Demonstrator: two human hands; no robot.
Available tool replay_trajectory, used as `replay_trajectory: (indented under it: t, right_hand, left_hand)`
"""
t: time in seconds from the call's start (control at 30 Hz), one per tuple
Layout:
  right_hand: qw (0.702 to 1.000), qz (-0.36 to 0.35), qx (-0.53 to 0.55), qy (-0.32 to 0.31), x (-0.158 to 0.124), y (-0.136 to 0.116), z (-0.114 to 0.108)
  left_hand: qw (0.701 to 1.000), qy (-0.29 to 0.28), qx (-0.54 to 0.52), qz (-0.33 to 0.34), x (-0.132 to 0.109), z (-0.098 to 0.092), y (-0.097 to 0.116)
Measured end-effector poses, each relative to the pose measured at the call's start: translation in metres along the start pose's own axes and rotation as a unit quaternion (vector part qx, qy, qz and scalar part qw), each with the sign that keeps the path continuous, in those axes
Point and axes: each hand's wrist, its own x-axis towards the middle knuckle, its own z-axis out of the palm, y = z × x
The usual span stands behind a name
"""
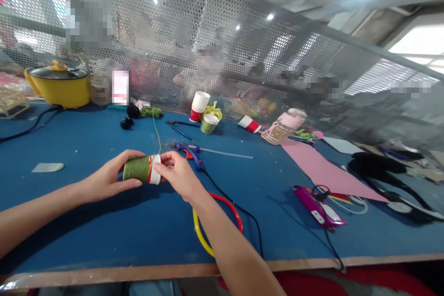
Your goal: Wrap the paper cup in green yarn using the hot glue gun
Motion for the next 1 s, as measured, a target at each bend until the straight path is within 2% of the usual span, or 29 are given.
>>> replay_trajectory:
  t: [0.1,0.23,0.4,0.5,0.63,0.83,1.0]
  right_hand:
    - [0.999,-0.018,-0.02,0.039,0.004,0.002,-0.003]
    - [0.996,-0.01,-0.083,-0.008,0.009,0.0,-0.003]
    - [0.995,0.005,-0.088,-0.045,0.014,-0.003,-0.003]
    - [0.995,0.007,-0.074,-0.063,0.016,-0.001,-0.003]
    - [0.998,0.016,-0.039,-0.054,0.018,0.001,-0.005]
    - [0.999,-0.006,0.02,-0.038,0.018,-0.005,-0.01]
    - [0.996,-0.031,0.003,-0.084,0.022,-0.025,0.001]
  left_hand:
    - [0.999,-0.022,0.024,0.038,-0.001,-0.002,0.003]
    - [0.997,-0.04,0.034,0.053,-0.001,-0.002,0.006]
    - [0.997,-0.05,0.027,0.046,-0.001,-0.001,0.007]
    - [0.998,-0.06,0.017,0.019,-0.002,0.001,0.008]
    - [0.998,-0.06,-0.01,0.0,-0.003,0.001,0.009]
    - [0.996,-0.072,0.002,0.054,-0.003,-0.001,0.009]
    - [0.989,-0.109,0.051,0.084,-0.005,-0.003,0.012]
